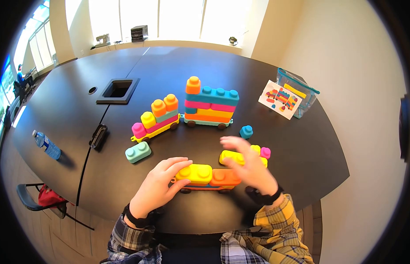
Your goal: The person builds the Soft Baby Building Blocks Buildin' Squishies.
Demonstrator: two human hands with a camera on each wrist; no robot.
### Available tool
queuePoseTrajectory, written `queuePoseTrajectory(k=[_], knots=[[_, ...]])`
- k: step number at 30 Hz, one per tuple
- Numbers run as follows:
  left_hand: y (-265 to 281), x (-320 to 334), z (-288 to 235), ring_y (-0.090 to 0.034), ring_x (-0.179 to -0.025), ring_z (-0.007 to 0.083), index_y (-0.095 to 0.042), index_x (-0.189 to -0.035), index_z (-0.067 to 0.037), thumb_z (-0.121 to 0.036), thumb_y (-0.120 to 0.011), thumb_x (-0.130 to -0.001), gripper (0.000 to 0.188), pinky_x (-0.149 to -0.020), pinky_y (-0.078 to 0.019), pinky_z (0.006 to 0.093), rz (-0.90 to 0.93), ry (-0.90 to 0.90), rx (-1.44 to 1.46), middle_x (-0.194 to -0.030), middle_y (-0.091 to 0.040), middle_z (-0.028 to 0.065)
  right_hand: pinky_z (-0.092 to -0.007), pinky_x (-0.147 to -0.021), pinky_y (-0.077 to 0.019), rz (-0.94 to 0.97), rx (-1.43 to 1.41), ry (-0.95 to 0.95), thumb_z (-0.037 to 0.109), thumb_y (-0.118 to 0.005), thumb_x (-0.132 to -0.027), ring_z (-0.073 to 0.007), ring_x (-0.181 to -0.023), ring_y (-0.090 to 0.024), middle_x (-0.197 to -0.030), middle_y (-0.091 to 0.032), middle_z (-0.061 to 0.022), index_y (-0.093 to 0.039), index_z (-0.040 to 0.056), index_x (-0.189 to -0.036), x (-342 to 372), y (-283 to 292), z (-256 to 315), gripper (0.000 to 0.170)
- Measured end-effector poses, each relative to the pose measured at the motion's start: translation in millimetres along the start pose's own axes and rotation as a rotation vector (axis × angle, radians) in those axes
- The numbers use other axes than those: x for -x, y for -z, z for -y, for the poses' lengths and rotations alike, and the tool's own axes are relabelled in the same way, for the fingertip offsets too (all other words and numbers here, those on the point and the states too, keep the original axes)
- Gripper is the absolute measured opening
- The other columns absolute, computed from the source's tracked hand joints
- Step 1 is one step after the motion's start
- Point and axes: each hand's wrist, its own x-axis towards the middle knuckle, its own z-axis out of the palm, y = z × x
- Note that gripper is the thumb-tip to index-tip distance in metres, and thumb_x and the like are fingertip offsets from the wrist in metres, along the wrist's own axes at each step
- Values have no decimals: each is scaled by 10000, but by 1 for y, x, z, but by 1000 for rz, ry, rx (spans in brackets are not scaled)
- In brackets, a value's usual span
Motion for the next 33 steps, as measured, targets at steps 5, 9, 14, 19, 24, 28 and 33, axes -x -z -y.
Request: queuePoseTrajectory(k=[5,9,14,19,24,28,33], knots=[[-2,-1,8,-682,-1170,366,-678,-1269,-33,-57,-768,-911,371,-1009,-551,414,12,23,48,-1265,-699,158,-448,-922,-538,8,626,-104,160,-756,-905,-352,-1040,-696,-1105,-729,-120,-710,56,-1098,5,63,-67,224],[-2,-3,8,-690,-1147,362,-681,-1251,-26,-54,-772,-904,360,-995,-555,408,34,46,83,-1236,-706,155,-428,-908,-531,81,749,-182,167,-776,-881,-332,-986,-700,-1049,-724,-106,-716,65,-1066,22,78,-104,220],[-4,-1,10,-697,-1132,345,-680,-1249,-21,-50,-768,-909,352,-985,-557,396,32,54,100,-1235,-705,160,-443,-879,-560,117,634,-350,142,-802,-840,-354,-964,-697,-1049,-717,-133,-704,24,-1071,27,77,-118,277],[-5,0,10,-706,-1108,324,-676,-1254,-17,-51,-766,-918,349,-976,-558,381,30,67,105,-1233,-702,160,-411,-845,-578,-57,459,-246,99,-792,-840,-316,-952,-723,-1054,-734,-128,-689,5,-1111,20,67,-88,304],[-6,1,13,-707,-1095,321,-661,-1275,-12,-48,-763,-924,367,-962,-564,375,34,51,96,-1248,-687,164,-330,-934,-566,-42,-76,-174,122,-802,-840,-184,-1068,-735,-1126,-747,-118,-679,2,-1153,14,39,-34,357],[-7,2,15,-707,-1091,315,-657,-1281,-11,-42,-759,-927,369,-951,-568,370,38,57,104,-1247,-684,166,-357,-904,-564,179,-20,-56,149,-792,-904,-259,-989,-721,-1082,-728,-135,-663,-5,-1176,16,17,3,338],[-6,3,16,-704,-1080,309,-654,-1285,-12,-28,-752,-929,370,-940,-571,365,36,53,98,-1247,-682,167,-369,-897,-557,165,1,2,178,-812,-916,-306,-977,-709,-1067,-717,-139,-665,15,-1186,23,-2,5,348]])
